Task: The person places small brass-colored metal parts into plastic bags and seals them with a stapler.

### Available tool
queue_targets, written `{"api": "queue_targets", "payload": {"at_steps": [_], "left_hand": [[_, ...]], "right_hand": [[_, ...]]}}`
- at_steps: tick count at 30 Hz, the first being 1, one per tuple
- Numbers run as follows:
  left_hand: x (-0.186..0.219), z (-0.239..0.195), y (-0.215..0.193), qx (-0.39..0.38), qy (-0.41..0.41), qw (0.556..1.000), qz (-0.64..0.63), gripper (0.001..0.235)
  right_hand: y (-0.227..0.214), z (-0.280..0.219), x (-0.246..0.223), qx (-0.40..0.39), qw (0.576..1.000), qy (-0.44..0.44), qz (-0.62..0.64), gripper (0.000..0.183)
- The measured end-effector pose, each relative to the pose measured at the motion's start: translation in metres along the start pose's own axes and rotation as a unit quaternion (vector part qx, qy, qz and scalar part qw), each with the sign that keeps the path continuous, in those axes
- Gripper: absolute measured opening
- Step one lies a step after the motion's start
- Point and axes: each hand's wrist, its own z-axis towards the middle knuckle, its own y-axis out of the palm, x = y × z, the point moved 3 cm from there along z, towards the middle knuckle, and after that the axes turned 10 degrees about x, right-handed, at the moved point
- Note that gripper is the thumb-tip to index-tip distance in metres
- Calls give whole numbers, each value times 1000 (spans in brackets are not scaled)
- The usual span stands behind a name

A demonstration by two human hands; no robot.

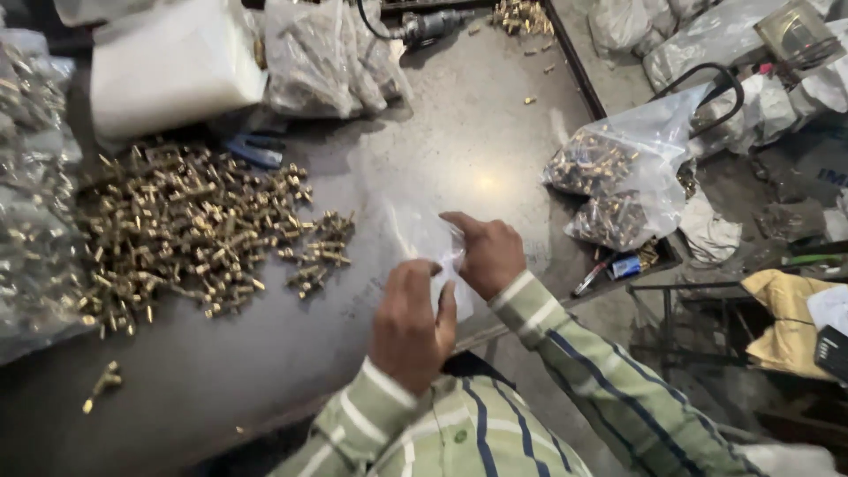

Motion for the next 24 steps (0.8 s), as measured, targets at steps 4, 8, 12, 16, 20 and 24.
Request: {"api": "queue_targets", "payload": {"at_steps": [4, 8, 12, 16, 20, 24], "left_hand": [[11, -9, 5, -22, 64, 997, -36, 23], [-48, -19, 32, -87, -3, 996, -31, 25], [-88, -10, 74, -198, 82, 972, 100, 39], [-102, 12, 115, -29, 357, 920, 157, 75], [-181, 9, 185, -168, 192, 966, 50, 63], [-199, 8, 203, -349, -51, 935, 29, 61]], "right_hand": [[-5, 3, -4, -42, 998, 9, 45, 43], [-14, 4, -15, -73, 981, 70, 164, 43], [-15, -6, -24, -75, 986, -8, 148, 42], [-15, -12, -44, -99, 973, -75, 195, 48], [-32, -19, -32, 34, 977, -162, 131, 60], [-12, -27, 67, 136, 990, -44, -14, 55]]}}
